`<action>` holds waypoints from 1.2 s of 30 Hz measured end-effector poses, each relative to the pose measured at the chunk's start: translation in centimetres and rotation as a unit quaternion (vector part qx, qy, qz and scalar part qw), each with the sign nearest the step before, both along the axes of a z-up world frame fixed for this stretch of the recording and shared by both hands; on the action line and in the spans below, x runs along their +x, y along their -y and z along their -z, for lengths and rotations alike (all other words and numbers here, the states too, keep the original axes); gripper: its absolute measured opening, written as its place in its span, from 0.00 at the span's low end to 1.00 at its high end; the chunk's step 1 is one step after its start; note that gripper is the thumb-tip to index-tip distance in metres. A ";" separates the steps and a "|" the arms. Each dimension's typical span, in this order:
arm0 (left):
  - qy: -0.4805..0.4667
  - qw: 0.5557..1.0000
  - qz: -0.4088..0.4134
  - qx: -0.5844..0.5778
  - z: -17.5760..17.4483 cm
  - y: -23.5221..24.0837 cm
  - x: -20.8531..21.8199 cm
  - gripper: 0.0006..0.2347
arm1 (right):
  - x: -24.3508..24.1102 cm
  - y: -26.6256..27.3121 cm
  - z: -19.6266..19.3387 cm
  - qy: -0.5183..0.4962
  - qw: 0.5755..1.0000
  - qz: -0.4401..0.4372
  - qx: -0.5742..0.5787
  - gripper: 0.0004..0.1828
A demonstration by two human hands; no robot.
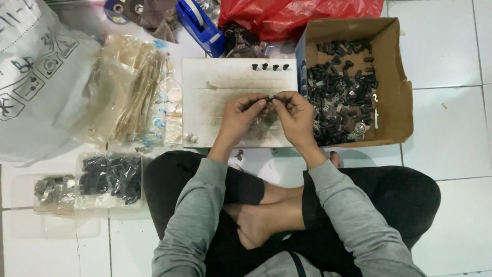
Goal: Assembling small black components onto a white board by picking them from a box and inserting them into pre-drilled holes.
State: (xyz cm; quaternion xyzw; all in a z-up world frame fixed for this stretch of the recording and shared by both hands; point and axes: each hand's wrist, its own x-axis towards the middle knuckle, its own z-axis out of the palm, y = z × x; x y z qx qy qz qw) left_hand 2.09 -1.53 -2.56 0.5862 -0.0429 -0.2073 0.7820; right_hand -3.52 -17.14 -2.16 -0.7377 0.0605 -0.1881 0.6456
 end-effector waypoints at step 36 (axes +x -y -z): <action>0.046 0.998 -0.032 0.002 0.5 0.6 -0.3 0.07 | 0.2 0.2 -1.5 -0.067 0.997 -0.027 0.033 0.04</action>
